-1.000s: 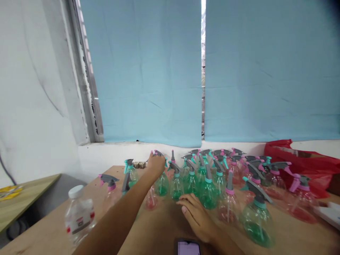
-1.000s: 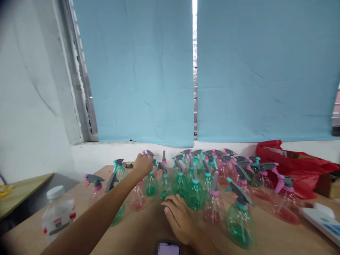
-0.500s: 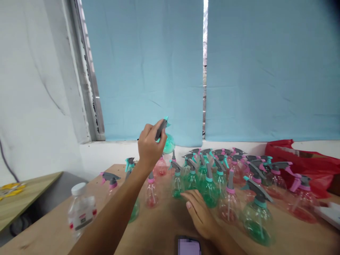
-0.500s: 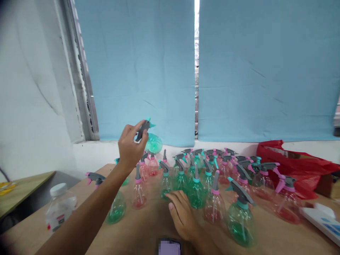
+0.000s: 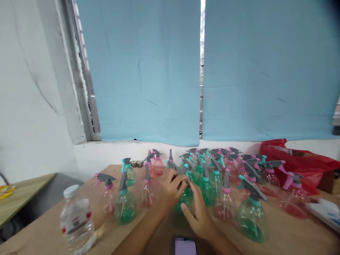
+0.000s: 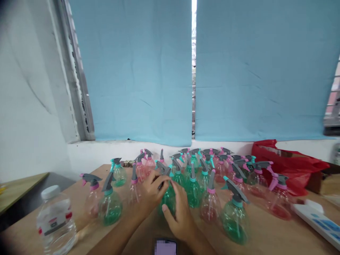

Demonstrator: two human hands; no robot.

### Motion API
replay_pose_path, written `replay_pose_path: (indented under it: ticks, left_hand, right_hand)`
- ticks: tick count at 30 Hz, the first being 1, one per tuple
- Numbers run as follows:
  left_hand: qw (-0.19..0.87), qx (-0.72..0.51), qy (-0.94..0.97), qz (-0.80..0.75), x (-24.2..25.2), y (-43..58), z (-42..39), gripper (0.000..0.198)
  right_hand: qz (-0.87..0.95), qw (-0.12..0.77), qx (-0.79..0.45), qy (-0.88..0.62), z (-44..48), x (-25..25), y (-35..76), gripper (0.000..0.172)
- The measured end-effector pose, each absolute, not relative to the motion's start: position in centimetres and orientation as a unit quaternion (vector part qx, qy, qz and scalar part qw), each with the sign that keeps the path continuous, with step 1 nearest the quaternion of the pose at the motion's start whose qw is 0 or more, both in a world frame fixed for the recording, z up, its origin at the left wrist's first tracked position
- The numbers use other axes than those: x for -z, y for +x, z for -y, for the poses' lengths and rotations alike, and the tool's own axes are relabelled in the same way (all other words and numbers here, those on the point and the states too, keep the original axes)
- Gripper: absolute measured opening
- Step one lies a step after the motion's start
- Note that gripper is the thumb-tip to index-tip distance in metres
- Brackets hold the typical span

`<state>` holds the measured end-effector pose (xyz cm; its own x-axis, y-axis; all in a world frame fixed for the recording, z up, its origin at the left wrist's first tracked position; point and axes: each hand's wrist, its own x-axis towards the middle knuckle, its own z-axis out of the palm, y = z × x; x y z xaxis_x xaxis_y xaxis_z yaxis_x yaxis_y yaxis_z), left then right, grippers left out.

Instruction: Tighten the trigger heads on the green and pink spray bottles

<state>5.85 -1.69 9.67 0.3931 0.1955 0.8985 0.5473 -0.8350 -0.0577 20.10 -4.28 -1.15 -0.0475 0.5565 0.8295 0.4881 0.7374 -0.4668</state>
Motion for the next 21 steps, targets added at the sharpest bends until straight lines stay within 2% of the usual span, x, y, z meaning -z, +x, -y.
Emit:
replay_pose_path:
  ticks: [3, 9, 14, 17, 21]
  left_hand:
    - [0.109, 0.501, -0.822, 0.247, -8.8, 6.8, 2.0, 0.020]
    - [-0.102, 0.533, -0.773, 0.329, -7.4, 8.3, 2.4, 0.018]
    - [-0.280, 0.500, -0.766, 0.292, -7.0, 7.9, 1.9, 0.019]
    - [-0.326, 0.470, -0.777, 0.263, -6.9, 6.8, 1.7, 0.023]
    - [-0.297, 0.448, -0.790, 0.297, -5.3, 4.3, 0.5, 0.027]
  right_hand:
    - [0.702, 0.596, -0.022, -0.390, 3.4, 1.4, 19.5, 0.080]
    - [0.641, 0.641, -0.066, -0.417, 2.5, 0.6, 19.8, 0.072]
    - [0.627, 0.650, -0.063, -0.425, 2.4, 0.0, 20.6, 0.064]
    - [0.617, 0.662, -0.079, -0.419, 2.0, -0.3, 21.3, 0.063]
    - [0.631, 0.632, -0.217, -0.394, 1.5, -1.1, 22.6, 0.064]
